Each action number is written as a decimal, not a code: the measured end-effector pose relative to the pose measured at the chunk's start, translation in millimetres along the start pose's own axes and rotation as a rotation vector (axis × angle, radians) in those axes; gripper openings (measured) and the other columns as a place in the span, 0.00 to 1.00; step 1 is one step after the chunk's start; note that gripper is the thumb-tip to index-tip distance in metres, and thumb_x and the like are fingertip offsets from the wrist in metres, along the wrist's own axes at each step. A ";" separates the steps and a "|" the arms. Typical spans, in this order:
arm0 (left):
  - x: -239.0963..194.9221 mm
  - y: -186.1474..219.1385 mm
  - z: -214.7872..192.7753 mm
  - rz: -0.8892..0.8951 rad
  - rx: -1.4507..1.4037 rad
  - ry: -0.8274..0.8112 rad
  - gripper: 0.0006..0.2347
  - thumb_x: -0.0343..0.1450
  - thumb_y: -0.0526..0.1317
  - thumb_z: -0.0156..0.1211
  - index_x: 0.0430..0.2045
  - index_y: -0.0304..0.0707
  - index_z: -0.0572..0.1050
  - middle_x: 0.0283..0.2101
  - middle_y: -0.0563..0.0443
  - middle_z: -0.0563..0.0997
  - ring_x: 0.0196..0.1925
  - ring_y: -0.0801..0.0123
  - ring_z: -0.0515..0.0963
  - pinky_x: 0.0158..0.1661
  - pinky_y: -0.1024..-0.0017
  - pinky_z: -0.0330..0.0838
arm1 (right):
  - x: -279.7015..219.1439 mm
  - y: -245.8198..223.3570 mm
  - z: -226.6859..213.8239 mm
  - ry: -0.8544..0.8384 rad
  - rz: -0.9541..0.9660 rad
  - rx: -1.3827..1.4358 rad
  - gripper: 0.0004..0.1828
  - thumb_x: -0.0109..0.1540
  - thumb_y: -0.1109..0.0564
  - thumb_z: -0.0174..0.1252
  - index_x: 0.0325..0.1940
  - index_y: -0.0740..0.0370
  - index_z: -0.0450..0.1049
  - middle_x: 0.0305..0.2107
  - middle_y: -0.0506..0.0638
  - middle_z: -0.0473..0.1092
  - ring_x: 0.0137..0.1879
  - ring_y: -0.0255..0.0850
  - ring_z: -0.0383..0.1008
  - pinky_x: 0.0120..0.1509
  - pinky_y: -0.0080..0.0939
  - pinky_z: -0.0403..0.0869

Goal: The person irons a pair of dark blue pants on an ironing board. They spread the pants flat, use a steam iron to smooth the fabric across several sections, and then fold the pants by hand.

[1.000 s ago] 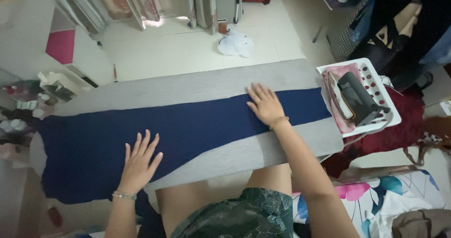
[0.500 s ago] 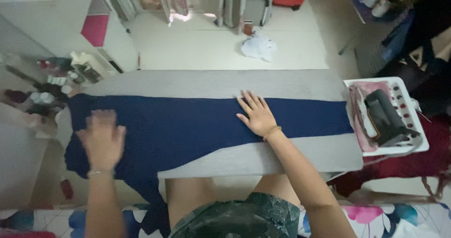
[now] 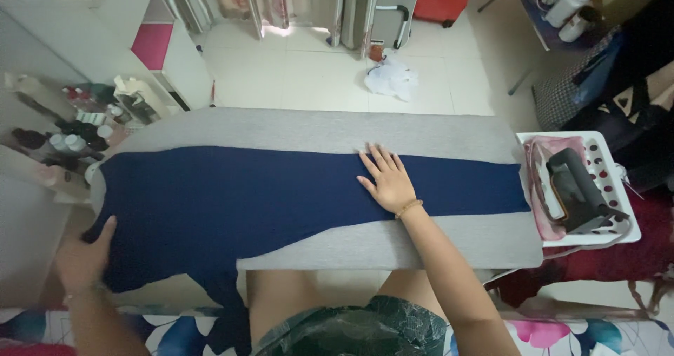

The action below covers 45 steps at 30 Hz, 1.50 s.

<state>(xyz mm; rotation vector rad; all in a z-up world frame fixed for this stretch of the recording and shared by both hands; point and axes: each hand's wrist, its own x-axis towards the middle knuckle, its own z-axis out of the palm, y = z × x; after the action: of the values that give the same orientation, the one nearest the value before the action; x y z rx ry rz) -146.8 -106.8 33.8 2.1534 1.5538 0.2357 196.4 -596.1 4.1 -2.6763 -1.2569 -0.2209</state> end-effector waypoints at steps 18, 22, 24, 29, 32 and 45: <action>108.4 77.2 37.4 0.171 0.079 0.046 0.23 0.77 0.47 0.59 0.57 0.22 0.71 0.59 0.27 0.71 0.59 0.37 0.71 0.53 0.44 0.67 | 0.8 -1.9 -3.1 -0.018 0.019 -0.003 0.35 0.69 0.34 0.38 0.77 0.48 0.52 0.74 0.49 0.48 0.79 0.48 0.45 0.77 0.55 0.50; 121.8 73.5 45.9 0.317 0.198 0.305 0.17 0.77 0.42 0.63 0.54 0.28 0.72 0.51 0.27 0.75 0.50 0.36 0.75 0.47 0.43 0.69 | 0.3 -2.4 -4.9 -0.012 0.013 0.012 0.35 0.69 0.34 0.37 0.77 0.49 0.53 0.74 0.49 0.48 0.79 0.49 0.46 0.77 0.55 0.50; 103.4 91.9 42.3 0.210 0.214 0.336 0.21 0.76 0.42 0.66 0.58 0.28 0.66 0.56 0.27 0.70 0.57 0.37 0.70 0.52 0.44 0.66 | 0.2 -1.9 -3.5 -0.001 0.010 0.005 0.35 0.69 0.34 0.38 0.77 0.49 0.53 0.74 0.49 0.48 0.79 0.48 0.46 0.77 0.55 0.50; 51.8 116.6 60.2 0.385 0.513 0.518 0.24 0.77 0.43 0.60 0.62 0.20 0.68 0.63 0.26 0.72 0.63 0.40 0.69 0.57 0.46 0.61 | 1.6 -5.8 -6.9 0.006 0.015 0.000 0.35 0.69 0.34 0.37 0.77 0.49 0.53 0.74 0.50 0.48 0.79 0.48 0.46 0.78 0.55 0.50; -15.1 148.5 65.8 0.912 0.163 -0.025 0.12 0.78 0.41 0.52 0.49 0.36 0.80 0.51 0.36 0.80 0.58 0.46 0.76 0.58 0.54 0.67 | 3.2 -12.6 -13.0 -0.227 0.178 -0.076 0.34 0.70 0.30 0.33 0.78 0.38 0.50 0.76 0.46 0.44 0.80 0.42 0.42 0.81 0.51 0.44; -16.0 157.7 88.0 0.889 0.509 -0.210 0.26 0.79 0.58 0.29 0.73 0.57 0.52 0.78 0.52 0.47 0.79 0.58 0.44 0.73 0.49 0.35 | -2.6 -50.3 -19.1 -0.277 -0.008 0.031 0.34 0.70 0.34 0.37 0.79 0.41 0.45 0.76 0.48 0.42 0.80 0.47 0.40 0.80 0.56 0.45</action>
<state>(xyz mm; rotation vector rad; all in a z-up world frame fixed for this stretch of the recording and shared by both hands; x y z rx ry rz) 16.9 -184.6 32.6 3.0348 0.4756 -0.1291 154.8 -570.6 27.0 -2.7458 -1.3317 0.1731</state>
